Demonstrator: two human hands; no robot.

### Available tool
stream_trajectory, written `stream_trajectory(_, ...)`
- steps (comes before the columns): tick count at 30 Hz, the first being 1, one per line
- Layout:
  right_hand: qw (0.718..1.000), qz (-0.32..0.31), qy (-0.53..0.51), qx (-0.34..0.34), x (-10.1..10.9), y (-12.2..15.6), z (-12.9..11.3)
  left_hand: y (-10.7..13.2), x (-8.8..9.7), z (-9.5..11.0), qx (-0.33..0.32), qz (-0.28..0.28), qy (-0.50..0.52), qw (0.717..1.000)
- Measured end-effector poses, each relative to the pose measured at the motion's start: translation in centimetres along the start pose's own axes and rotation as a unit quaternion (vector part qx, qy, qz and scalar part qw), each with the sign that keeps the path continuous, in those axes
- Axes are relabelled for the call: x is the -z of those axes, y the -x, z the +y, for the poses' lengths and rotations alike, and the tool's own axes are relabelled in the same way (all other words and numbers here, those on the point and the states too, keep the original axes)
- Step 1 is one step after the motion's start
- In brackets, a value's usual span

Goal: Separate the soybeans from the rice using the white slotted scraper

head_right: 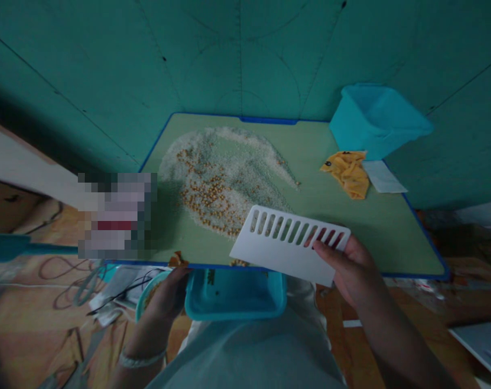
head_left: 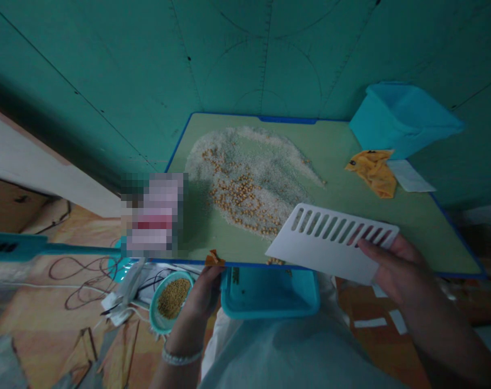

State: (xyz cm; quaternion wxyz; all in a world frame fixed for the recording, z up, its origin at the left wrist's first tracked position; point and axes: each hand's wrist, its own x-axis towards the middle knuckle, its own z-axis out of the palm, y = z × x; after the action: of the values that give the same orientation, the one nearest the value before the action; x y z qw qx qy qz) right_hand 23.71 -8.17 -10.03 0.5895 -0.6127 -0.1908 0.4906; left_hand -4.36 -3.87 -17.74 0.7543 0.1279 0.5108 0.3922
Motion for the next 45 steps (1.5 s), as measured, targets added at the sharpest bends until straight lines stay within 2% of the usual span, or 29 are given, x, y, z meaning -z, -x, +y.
stream_trajectory(10, 1.000, 0.013, -0.009, -0.012, 0.8, -0.8, 0.7, 0.2, -0.2, 0.2, -0.003, 0.012, 0.000, 1.000)
stream_trajectory(22, 0.999, -0.038, 0.025, -0.007, 0.3, -0.5, 0.6, 0.2, -0.4, 0.2, -0.009, 0.013, 0.001, 1.000)
stream_trajectory(28, 1.000, -0.022, 0.010, -0.008, -0.1, -0.2, 0.5, 0.1, -0.2, 0.1, -0.007, -0.002, 0.002, 1.000)
stream_trajectory(37, 0.999, -0.026, 0.011, -0.020, -0.7, -0.1, 0.5, 0.1, -0.1, 0.0, -0.013, 0.013, 0.002, 1.000)
stream_trajectory(45, 0.999, -0.034, 0.001, -0.034, -1.2, 0.1, 0.3, 0.3, -0.6, 0.3, -0.009, 0.004, 0.001, 1.000)
